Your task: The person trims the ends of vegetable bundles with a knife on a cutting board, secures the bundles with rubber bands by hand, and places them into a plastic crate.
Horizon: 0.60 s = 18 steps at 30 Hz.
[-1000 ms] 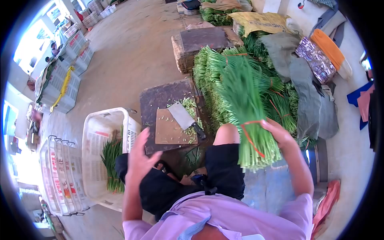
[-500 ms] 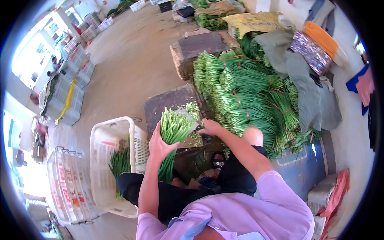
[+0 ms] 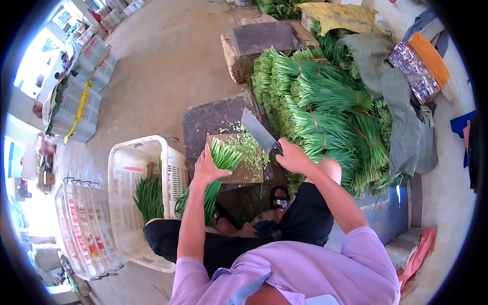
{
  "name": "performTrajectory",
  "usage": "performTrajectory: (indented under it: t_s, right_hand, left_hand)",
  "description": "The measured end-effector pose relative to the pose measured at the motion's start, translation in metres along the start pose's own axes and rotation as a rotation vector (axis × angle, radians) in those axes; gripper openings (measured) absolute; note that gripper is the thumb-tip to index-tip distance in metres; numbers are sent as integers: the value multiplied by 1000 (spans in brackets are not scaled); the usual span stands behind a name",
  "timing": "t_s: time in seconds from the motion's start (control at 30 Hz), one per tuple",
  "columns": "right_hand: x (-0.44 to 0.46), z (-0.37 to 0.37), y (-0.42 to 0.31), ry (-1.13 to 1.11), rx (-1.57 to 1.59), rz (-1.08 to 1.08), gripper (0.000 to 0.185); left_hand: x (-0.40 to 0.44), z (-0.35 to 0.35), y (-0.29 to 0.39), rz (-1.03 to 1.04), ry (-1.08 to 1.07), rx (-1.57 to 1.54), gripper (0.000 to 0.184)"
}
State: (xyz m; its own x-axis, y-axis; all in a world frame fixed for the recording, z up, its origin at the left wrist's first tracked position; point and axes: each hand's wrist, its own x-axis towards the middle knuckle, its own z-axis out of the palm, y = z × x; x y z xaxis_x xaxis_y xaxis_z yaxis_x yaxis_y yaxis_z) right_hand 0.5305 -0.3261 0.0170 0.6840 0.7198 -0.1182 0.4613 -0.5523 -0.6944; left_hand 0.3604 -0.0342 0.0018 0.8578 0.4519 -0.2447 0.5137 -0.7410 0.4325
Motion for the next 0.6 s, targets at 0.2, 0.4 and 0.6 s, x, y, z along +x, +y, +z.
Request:
performTrajectory:
  t_s: [0.2,0.4,0.6]
  right_hand:
    - [-38,19,-3,127,249,15,39]
    - [-34,24,-21,181,218,-153,39]
    - [-38,29,-20,219,189,-270,38]
  left_hand:
    - [18,22,37,-13,86,51,141]
    - [7,53,59,-34,163,321,140]
    - [44,22,41,-189,-77,191,129]
